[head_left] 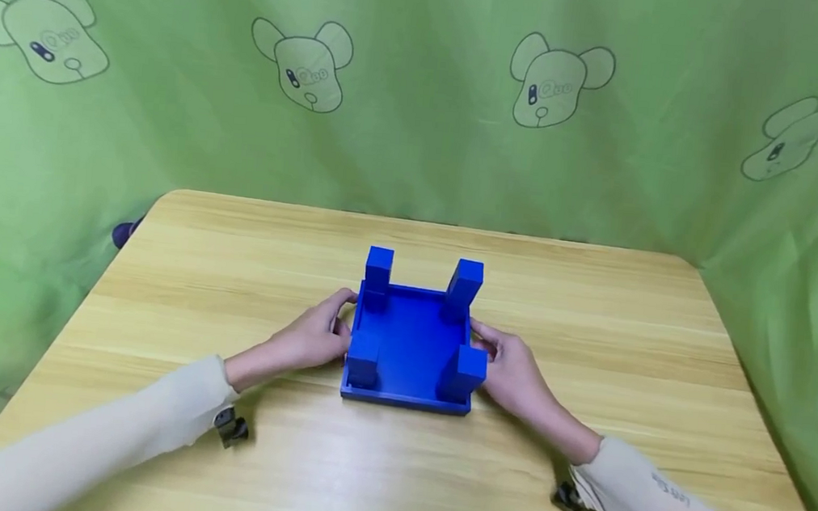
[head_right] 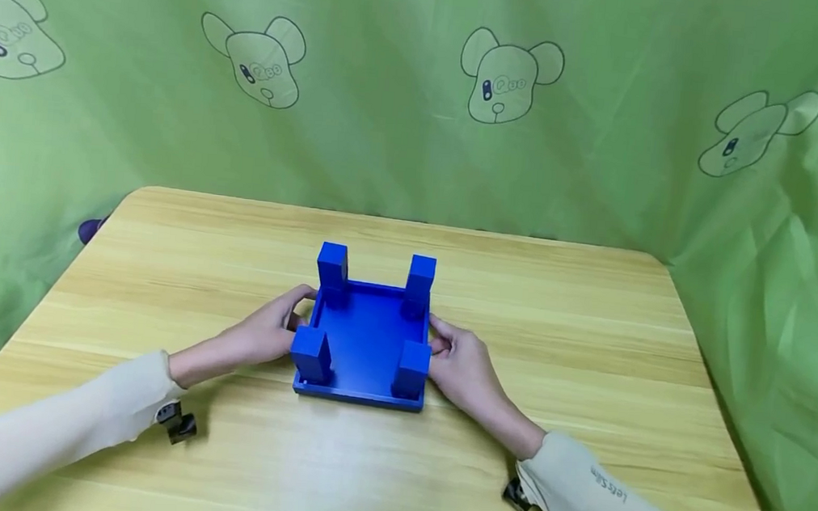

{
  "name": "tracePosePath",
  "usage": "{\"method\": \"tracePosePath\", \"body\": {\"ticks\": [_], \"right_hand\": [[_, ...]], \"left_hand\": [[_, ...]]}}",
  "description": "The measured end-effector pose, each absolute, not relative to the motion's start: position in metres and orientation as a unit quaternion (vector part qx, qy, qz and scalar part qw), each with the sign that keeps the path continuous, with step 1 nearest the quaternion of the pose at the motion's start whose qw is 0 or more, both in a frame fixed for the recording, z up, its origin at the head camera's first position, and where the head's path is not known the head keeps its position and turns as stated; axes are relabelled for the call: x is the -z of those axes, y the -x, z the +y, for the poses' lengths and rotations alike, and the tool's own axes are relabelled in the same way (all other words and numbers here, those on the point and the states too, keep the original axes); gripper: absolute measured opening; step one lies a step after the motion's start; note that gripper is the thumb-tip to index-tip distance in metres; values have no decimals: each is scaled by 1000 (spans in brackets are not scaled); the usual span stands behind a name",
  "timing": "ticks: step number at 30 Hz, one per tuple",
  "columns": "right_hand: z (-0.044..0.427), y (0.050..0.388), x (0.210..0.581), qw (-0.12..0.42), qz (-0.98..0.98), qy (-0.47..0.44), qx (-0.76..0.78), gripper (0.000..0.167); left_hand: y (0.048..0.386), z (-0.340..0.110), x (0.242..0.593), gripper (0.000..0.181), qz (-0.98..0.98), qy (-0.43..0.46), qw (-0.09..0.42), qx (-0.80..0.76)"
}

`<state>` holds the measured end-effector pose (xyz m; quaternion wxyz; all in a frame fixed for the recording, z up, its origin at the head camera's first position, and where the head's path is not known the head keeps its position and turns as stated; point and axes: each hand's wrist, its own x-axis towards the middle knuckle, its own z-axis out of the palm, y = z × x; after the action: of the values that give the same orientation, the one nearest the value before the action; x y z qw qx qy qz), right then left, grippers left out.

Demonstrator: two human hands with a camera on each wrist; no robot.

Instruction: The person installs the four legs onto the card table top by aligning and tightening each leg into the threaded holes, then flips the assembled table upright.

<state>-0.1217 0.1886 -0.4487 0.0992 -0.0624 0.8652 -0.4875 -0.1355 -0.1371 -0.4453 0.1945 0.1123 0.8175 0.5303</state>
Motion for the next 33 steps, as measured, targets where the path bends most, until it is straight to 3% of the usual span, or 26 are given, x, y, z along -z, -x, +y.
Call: {"method": "tracePosePath", "body": {"ticks": [5, 9, 19, 22, 27, 29, 33], "right_hand": [[188, 113, 442, 105, 823, 56, 556, 71], [189, 106, 434, 104, 810, 54, 575, 79], [189, 98, 427, 110, 766, 71, 630, 76], [190, 99, 424, 94, 756, 87, 642, 64], [192, 100, 417, 65, 748, 79, 656, 21], [194, 101, 415, 41, 753, 94, 650, 18], [199, 103, 414, -24, 775, 160, 610, 30]], "left_hand": [[125, -138, 440, 78, 755, -67, 208, -618], [123, -141, 435, 80, 729, -91, 189, -651], [116, -141, 430, 79, 705, -117, 151, -683], [113, -140, 428, 71, 696, -111, 138, -696], [111, -138, 423, 30, 680, -99, 127, -715], [113, -137, 421, 26, 678, -100, 119, -718], [114, -136, 418, 31, 696, -109, 84, -705]]}}
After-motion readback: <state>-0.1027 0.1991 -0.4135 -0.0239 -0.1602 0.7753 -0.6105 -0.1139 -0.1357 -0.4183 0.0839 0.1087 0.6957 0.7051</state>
